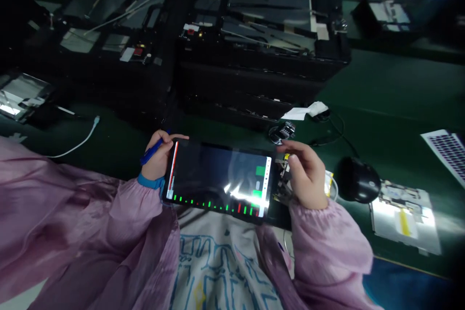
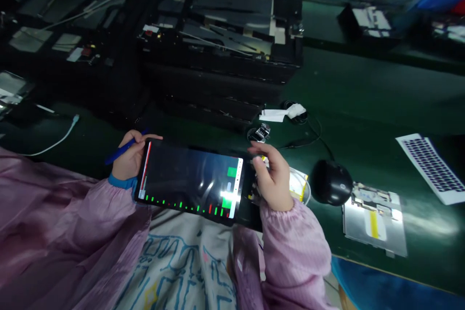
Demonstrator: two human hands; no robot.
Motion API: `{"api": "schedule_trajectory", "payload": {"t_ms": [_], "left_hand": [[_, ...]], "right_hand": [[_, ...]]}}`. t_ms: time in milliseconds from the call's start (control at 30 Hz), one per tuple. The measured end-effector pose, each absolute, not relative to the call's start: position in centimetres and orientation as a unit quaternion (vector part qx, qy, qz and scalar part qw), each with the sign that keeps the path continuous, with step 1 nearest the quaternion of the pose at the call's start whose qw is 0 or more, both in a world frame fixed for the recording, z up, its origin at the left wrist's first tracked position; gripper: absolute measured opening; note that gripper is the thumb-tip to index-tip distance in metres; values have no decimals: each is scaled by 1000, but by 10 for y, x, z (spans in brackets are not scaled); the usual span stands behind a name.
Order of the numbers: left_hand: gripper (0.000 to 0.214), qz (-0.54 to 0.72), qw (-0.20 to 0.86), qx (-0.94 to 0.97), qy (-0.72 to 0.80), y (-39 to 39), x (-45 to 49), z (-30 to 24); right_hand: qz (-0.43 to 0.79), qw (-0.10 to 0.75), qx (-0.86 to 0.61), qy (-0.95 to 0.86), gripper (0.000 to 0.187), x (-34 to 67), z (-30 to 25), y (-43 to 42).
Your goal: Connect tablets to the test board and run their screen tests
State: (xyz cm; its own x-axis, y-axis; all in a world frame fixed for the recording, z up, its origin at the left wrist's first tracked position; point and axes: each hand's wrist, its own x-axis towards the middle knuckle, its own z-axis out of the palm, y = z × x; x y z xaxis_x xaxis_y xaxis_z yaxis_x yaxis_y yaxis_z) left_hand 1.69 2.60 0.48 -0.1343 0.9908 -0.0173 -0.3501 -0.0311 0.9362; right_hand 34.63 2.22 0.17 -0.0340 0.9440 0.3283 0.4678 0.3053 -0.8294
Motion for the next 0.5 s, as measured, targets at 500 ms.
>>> {"api": "schedule_trajectory", "payload": {"t_ms": [500], "left_hand": [[21,622,543,385,412,32,16,14]], "right_hand": [[271,444,-510,-685,51,354,-21,20]]}}
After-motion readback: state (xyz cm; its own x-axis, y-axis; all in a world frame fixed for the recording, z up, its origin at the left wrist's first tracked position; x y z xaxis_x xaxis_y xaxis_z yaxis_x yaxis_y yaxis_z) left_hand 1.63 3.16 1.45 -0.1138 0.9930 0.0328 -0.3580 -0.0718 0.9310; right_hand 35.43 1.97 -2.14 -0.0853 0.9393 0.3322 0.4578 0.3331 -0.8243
